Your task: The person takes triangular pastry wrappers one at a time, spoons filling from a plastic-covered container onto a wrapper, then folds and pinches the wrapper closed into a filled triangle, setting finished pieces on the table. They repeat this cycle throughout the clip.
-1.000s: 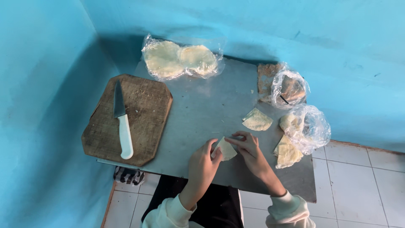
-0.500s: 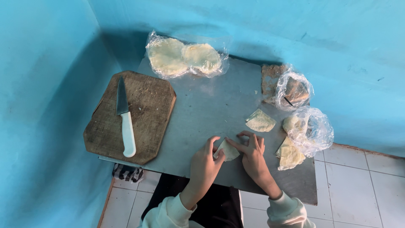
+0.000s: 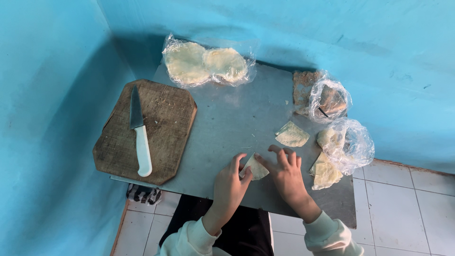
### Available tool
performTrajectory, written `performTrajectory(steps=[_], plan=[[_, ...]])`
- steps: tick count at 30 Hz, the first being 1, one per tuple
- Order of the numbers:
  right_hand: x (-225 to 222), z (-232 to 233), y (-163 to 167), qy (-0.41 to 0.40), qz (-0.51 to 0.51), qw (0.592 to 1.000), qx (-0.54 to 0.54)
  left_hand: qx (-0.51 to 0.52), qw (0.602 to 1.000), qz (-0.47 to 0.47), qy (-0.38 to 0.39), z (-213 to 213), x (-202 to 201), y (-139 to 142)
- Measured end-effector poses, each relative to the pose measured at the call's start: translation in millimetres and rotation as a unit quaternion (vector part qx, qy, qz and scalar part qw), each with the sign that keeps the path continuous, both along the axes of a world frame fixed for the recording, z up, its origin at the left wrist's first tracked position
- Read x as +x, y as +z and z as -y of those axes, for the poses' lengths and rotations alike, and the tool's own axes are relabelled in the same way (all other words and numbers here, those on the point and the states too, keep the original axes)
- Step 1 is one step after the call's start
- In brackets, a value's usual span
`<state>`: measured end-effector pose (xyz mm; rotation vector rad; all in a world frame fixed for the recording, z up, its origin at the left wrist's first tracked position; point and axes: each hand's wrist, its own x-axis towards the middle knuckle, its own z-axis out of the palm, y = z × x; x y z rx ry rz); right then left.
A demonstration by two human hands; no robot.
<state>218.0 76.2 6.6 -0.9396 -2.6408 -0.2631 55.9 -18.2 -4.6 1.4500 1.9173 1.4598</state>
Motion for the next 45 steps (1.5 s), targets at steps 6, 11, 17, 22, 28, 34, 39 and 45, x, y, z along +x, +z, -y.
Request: performTrajectory(steps=[6,11,17,22,28,34,39,45], plan=[[7.4,2.5,-11.7,0.036,0.131,0.983,0.126,0.012,1.000,-0.006,0.011,1.3,1.9,-4.3],[20.4,-1.8,-20.8,0.029,0.214,0.957,0.192,-0.006,1.000,0.000,0.020,-1.0,3.3,-6.1],[50.6,-41.7,15.4,-0.076,0.029,0.978,0.190,-0.037,0.998,0.040,-0.006,2.0,-1.4,1.4],[78.1,-98.9,65.2,-0.175,0.004,0.974,0.144,-0.119,0.982,0.136,-0.052,14.2,-15.7,11.8],[61.9,-155.4,60.1,-0.197,0.014,0.980,-0.001,-0.210,0.966,0.137,-0.056,14.7,-16.1,22.4],[42.4,-166.0,55.7,-0.236,0.014,0.971,0.036,-0.166,0.974,0.149,-0.041,13.5,-14.6,16.3],[20.4,-174.2,72.2,-0.268,-0.013,0.959,0.087,-0.167,0.973,0.153,-0.046,11.7,-14.8,7.3],[-8.7,-185.5,86.1,-0.255,-0.087,0.962,0.047,-0.192,0.970,0.140,-0.041,7.0,-16.6,2.8]])
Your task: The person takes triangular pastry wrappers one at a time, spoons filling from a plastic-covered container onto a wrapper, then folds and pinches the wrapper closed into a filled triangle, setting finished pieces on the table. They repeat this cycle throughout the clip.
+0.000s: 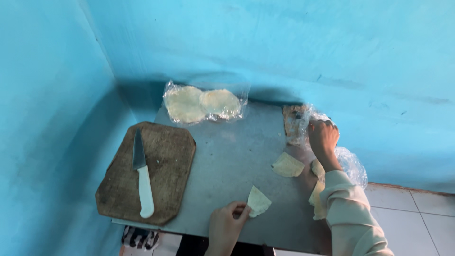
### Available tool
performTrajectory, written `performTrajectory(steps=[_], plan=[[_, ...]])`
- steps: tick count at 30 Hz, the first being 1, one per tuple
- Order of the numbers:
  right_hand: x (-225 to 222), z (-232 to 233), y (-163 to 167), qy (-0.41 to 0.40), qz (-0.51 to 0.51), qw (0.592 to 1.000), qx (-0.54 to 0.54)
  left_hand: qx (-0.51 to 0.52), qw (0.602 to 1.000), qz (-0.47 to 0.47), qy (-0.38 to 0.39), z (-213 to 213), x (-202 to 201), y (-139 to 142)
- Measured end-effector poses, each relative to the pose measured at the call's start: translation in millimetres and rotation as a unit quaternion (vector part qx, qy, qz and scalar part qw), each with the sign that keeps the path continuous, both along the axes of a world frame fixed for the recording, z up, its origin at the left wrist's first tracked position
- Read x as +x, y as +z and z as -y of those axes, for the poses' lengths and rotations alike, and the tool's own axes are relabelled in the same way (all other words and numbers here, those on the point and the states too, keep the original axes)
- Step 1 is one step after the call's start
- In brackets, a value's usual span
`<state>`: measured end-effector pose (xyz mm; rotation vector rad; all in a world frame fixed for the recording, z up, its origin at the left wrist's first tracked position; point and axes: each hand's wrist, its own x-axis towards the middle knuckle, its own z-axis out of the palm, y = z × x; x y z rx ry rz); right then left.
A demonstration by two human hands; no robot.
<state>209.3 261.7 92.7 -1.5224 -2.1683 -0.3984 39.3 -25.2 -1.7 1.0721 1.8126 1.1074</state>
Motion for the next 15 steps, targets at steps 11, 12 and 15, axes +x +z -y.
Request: performTrajectory(steps=[11,12,15], plan=[[10.0,-15.4,-2.4,0.003,-0.084,0.990,-0.109,-0.012,0.999,-0.023,0.018,0.8,4.7,3.6],[12.0,-14.8,-2.1,0.011,-0.094,0.989,-0.113,0.001,1.000,-0.022,0.019,0.9,5.0,3.9],[20.2,-10.8,-0.3,0.020,-0.110,0.985,-0.134,-0.009,0.999,-0.032,0.014,0.4,4.2,3.8]])
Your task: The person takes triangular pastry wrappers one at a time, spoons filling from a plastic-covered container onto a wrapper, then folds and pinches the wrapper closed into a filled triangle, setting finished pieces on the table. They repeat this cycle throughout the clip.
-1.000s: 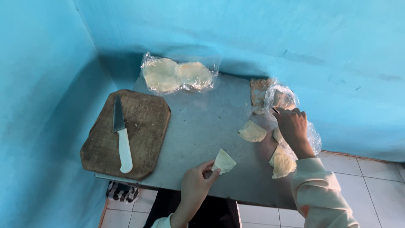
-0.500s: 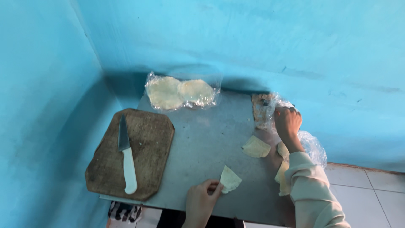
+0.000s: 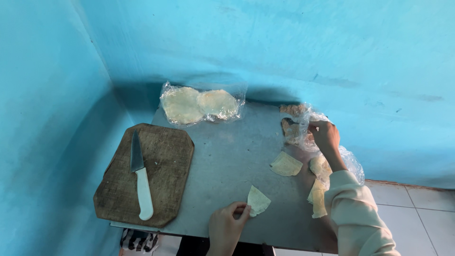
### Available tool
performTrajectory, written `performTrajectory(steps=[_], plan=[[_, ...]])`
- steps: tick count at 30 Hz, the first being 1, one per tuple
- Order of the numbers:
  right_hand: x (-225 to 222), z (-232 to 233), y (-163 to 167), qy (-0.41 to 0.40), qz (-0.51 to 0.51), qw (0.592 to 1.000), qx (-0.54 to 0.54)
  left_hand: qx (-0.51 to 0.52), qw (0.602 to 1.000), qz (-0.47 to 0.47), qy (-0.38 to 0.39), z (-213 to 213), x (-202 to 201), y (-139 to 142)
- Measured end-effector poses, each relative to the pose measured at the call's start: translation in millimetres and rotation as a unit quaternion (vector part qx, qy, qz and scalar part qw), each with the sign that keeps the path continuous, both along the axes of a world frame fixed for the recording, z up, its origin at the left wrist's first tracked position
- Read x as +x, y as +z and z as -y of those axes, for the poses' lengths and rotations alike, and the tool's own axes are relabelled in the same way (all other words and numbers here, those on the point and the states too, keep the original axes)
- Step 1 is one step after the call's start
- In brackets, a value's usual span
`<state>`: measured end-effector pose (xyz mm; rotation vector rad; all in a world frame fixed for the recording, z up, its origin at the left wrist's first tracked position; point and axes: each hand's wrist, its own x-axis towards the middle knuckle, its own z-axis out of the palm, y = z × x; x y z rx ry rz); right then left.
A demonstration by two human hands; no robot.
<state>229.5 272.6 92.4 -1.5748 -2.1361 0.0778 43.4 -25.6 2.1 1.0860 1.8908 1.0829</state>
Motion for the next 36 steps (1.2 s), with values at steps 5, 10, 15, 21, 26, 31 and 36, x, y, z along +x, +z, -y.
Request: performTrajectory(steps=[5,10,15,21,26,31,36], plan=[[6.1,6.9,3.0,0.021,0.003,0.998,-0.051,0.033,0.999,-0.017,0.005,0.3,-0.1,-3.7],[6.7,9.2,4.6,0.013,-0.008,0.993,-0.118,0.034,0.999,-0.022,0.007,-1.0,0.0,-10.3],[3.1,10.2,8.1,-0.003,-0.076,0.981,-0.177,0.051,0.998,-0.041,0.012,-1.8,-0.2,-13.3],[9.8,13.5,17.2,-0.063,-0.149,0.969,-0.185,0.032,0.999,-0.013,0.008,-1.5,-1.1,-6.6],[32.7,12.1,16.7,-0.048,-0.203,0.967,-0.146,0.019,0.999,-0.026,0.014,-0.9,-1.5,0.7],[66.2,15.2,7.8,-0.043,-0.282,0.946,-0.151,0.026,0.999,-0.029,0.010,1.1,-3.1,2.7],[98.6,29.3,-1.8,-0.022,-0.342,0.924,-0.171,0.075,0.997,0.006,0.025,2.4,-5.0,0.4]])
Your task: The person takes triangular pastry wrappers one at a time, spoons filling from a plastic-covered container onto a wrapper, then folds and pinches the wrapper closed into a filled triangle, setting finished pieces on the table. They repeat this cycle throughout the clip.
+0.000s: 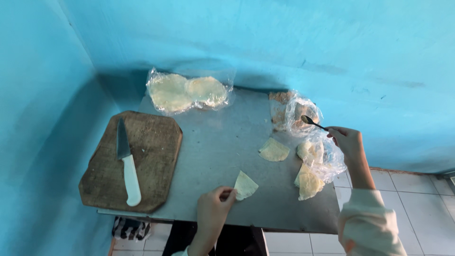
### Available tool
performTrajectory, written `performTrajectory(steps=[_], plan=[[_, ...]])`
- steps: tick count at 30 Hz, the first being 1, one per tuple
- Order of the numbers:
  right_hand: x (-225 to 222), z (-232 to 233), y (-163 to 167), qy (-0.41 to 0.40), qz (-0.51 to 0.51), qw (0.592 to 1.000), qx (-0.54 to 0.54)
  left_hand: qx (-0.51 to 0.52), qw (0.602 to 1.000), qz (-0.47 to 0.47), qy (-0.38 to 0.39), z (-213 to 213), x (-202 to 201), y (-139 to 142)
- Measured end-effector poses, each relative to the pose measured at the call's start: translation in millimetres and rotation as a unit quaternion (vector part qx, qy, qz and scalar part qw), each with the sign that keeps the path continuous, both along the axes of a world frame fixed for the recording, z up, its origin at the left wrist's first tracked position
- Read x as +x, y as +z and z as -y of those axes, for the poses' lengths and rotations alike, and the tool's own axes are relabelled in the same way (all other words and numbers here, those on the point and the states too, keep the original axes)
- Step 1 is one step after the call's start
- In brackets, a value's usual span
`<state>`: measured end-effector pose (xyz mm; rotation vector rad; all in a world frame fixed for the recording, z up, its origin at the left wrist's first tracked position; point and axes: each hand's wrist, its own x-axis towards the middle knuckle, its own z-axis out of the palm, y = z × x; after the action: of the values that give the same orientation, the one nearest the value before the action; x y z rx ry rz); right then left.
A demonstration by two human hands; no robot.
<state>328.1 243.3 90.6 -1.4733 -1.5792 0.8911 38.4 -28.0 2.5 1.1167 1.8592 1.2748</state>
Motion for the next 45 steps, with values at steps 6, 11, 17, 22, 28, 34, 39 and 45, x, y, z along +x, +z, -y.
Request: performTrajectory(steps=[6,11,17,22,28,34,39,45], plan=[[4.8,48.0,-36.5,0.052,-0.004,0.998,-0.018,0.015,0.999,-0.030,-0.017,-4.2,-8.6,-5.4],[-24.2,108.3,-79.6,0.117,0.001,0.987,-0.107,0.045,0.999,-0.018,-0.015,-3.7,-7.5,-4.6],[-59.0,142.0,-102.1,0.136,-0.002,0.974,-0.183,0.040,0.999,-0.011,-0.012,-4.4,-7.7,-1.1],[-69.3,156.9,-94.7,0.160,0.026,0.982,-0.099,0.045,0.999,-0.015,-0.010,-6.3,-7.7,-4.0],[-77.9,174.4,-74.7,0.172,0.068,0.978,0.092,0.057,0.998,-0.029,0.009,-7.7,-3.5,-6.3],[-88.7,195.0,-62.5,0.110,0.140,0.968,0.177,0.028,0.998,-0.045,0.023,-6.8,3.9,2.3],[-95.0,222.6,-61.1,0.093,0.181,0.944,0.261,0.020,0.997,-0.058,0.051,-4.3,10.5,8.4],[-104.6,254.6,-71.3,0.073,0.222,0.915,0.328,0.040,0.996,-0.052,0.057,-2.3,13.9,10.9]])
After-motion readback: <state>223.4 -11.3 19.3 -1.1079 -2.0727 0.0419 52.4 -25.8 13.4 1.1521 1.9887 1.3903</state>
